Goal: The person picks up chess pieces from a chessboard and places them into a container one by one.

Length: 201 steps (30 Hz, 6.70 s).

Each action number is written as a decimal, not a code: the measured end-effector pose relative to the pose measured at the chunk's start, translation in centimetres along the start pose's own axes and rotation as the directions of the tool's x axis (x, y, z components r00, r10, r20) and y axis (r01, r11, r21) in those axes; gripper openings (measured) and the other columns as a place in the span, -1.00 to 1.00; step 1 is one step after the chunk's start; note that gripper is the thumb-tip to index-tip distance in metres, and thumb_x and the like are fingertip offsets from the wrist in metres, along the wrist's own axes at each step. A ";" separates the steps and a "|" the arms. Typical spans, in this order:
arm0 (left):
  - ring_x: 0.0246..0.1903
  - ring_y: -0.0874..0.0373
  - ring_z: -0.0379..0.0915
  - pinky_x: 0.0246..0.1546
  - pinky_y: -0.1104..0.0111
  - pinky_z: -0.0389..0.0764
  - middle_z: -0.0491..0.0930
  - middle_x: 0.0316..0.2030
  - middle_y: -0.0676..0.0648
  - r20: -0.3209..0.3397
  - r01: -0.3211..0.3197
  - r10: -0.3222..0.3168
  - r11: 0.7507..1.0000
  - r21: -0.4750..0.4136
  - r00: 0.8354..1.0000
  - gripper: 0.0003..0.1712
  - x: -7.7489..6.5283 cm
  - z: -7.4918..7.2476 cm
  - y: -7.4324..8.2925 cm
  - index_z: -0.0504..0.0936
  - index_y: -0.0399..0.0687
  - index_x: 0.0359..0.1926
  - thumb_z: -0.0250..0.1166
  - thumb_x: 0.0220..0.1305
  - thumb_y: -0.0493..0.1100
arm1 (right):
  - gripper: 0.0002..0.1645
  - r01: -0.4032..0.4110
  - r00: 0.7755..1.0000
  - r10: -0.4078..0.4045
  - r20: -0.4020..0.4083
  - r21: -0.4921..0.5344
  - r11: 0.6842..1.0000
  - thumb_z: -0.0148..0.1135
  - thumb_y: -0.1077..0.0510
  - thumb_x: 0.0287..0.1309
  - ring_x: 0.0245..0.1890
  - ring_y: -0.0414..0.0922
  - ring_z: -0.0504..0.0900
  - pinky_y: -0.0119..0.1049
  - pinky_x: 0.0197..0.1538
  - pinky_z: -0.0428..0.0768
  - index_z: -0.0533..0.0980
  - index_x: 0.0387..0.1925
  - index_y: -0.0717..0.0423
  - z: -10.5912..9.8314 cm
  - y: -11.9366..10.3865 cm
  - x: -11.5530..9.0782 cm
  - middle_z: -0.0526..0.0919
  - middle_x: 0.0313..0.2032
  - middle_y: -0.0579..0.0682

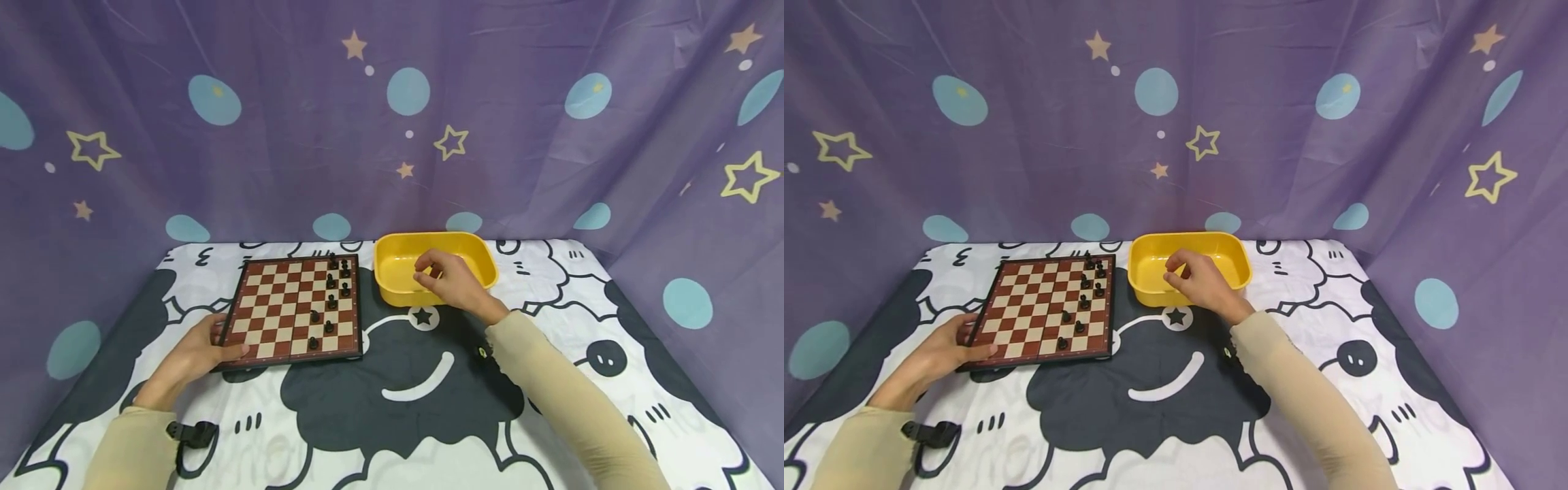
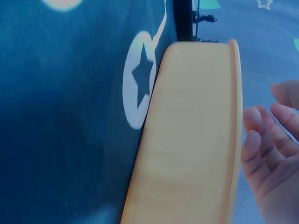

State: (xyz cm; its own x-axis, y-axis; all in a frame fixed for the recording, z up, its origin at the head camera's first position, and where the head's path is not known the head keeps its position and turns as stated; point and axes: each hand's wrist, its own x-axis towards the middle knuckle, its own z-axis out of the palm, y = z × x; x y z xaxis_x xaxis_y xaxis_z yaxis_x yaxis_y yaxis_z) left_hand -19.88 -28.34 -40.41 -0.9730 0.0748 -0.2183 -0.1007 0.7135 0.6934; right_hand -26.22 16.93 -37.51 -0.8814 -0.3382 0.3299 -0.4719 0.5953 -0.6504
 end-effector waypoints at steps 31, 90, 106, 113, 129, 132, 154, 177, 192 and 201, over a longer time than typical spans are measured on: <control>-0.12 -0.19 0.47 -0.24 0.17 0.49 0.37 -0.02 -0.50 0.017 -0.002 0.002 1.000 -0.009 1.000 0.16 0.2 -0.1 0.1 -0.13 -0.60 0.36 0.44 0.09 -0.05 | -0.80 0.116 0.989 -0.126 0.083 0.113 0.987 0.29 0.10 0.18 -0.46 -0.20 0.51 -0.34 -0.44 0.52 0.57 -0.15 0.00 5.3 -4.5 -0.9 0.59 -0.30 -0.23; -0.07 -0.27 0.40 -0.17 0.08 0.45 0.35 -0.01 -0.51 0.010 -0.002 0.002 1.000 -0.004 1.000 0.13 0.2 0.1 -0.1 -0.11 -0.60 0.35 0.43 0.10 -0.08 | -0.74 0.103 0.913 -0.108 0.394 0.034 0.994 0.35 0.07 0.14 -0.26 -0.31 0.53 -0.45 -0.20 0.46 0.55 -0.13 -0.01 11.8 -7.1 2.2 0.57 -0.26 -0.23; -0.10 -0.20 0.40 -0.20 0.12 0.43 0.37 -0.05 -0.46 0.010 -0.009 0.009 1.000 -0.002 1.000 0.11 0.1 0.0 -0.1 -0.11 -0.60 0.35 0.42 0.12 -0.09 | -0.78 0.131 0.906 -0.119 0.406 -0.003 0.991 0.33 0.08 0.16 -0.27 -0.31 0.52 -0.45 -0.21 0.46 0.55 -0.14 -0.03 12.0 -7.3 2.1 0.58 -0.24 -0.21; -0.08 -0.24 0.38 -0.18 0.09 0.42 0.34 -0.02 -0.48 0.012 0.010 -0.010 1.000 0.005 1.000 0.15 0.1 0.1 -0.1 -0.13 -0.60 0.36 0.43 0.11 -0.05 | -0.80 0.160 0.906 -0.143 0.398 -0.010 0.987 0.31 0.10 0.18 -0.27 -0.32 0.51 -0.47 -0.21 0.46 0.56 -0.14 -0.02 12.0 -7.3 2.0 0.58 -0.24 -0.21; -0.10 -0.21 0.39 -0.18 0.11 0.42 0.37 -0.04 -0.47 0.013 -0.010 0.010 1.000 -0.003 1.000 0.12 0.0 0.1 -0.2 -0.12 -0.60 0.36 0.42 0.12 -0.08 | -0.80 0.182 0.888 -0.146 0.437 -0.043 0.982 0.23 0.08 0.25 -0.25 -0.36 0.53 -0.48 -0.20 0.46 0.57 -0.09 -0.04 12.4 -7.4 2.3 0.63 -0.20 -0.22; -0.10 -0.22 0.39 -0.18 0.10 0.42 0.36 -0.04 -0.48 0.013 -0.010 0.010 1.000 -0.005 1.000 0.12 0.0 0.1 -0.2 -0.12 -0.60 0.36 0.42 0.12 -0.09 | -0.80 0.181 0.888 -0.144 0.436 -0.046 0.982 0.22 0.08 0.26 -0.24 -0.36 0.53 -0.48 -0.20 0.46 0.58 -0.09 -0.03 12.4 -7.5 2.3 0.63 -0.20 -0.22; -0.11 -0.20 0.39 -0.19 0.11 0.42 0.36 -0.05 -0.46 0.010 -0.010 0.010 1.000 -0.001 1.000 0.12 0.0 0.1 -0.2 -0.11 -0.60 0.36 0.42 0.11 -0.07 | -0.81 0.196 0.892 -0.151 0.425 -0.065 0.978 0.21 0.09 0.27 -0.23 -0.35 0.53 -0.47 -0.16 0.47 0.59 -0.10 -0.03 12.3 -7.6 2.3 0.63 -0.19 -0.21; -0.10 -0.21 0.39 -0.21 0.12 0.44 0.36 -0.04 -0.46 0.012 -0.011 0.011 1.000 -0.002 1.000 0.14 0.1 0.2 -0.2 -0.13 -0.60 0.36 0.42 0.12 -0.06 | -0.79 0.175 0.918 -0.139 0.371 -0.067 0.982 0.20 0.11 0.27 -0.26 -0.30 0.53 -0.40 -0.20 0.48 0.59 -0.08 0.03 9.5 -7.4 1.5 0.62 -0.19 -0.18; -0.11 -0.20 0.38 -0.20 0.12 0.42 0.36 -0.06 -0.45 0.005 -0.016 0.016 1.000 0.001 1.000 0.13 0.1 0.1 0.0 -0.11 -0.60 0.35 0.43 0.11 -0.06 | -0.77 0.155 0.938 -0.128 0.321 -0.059 0.986 0.20 0.12 0.27 -0.35 -0.29 0.52 -0.37 -0.23 0.50 0.57 -0.07 0.07 7.2 -5.7 0.2 0.62 -0.20 -0.15; -0.09 -0.22 0.40 -0.20 0.11 0.44 0.36 -0.03 -0.48 0.020 0.011 -0.011 1.000 0.003 1.000 0.16 0.0 0.0 0.0 -0.14 -0.58 0.37 0.42 0.11 -0.03 | -0.76 0.162 0.951 -0.122 0.285 -0.121 0.979 0.23 0.11 0.24 -0.30 -0.27 0.50 -0.34 -0.13 0.50 0.59 -0.09 0.08 5.5 -4.8 -0.6 0.60 -0.24 -0.19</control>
State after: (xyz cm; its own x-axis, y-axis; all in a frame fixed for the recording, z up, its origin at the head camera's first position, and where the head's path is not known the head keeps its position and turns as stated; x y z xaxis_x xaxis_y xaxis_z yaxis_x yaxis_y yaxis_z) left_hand -19.89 -28.32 -40.37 -0.9675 0.0807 -0.2398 -0.1111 0.7161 0.6891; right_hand -23.28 10.31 -38.39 -0.7735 -0.6020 0.1983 -0.6080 0.6164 -0.5003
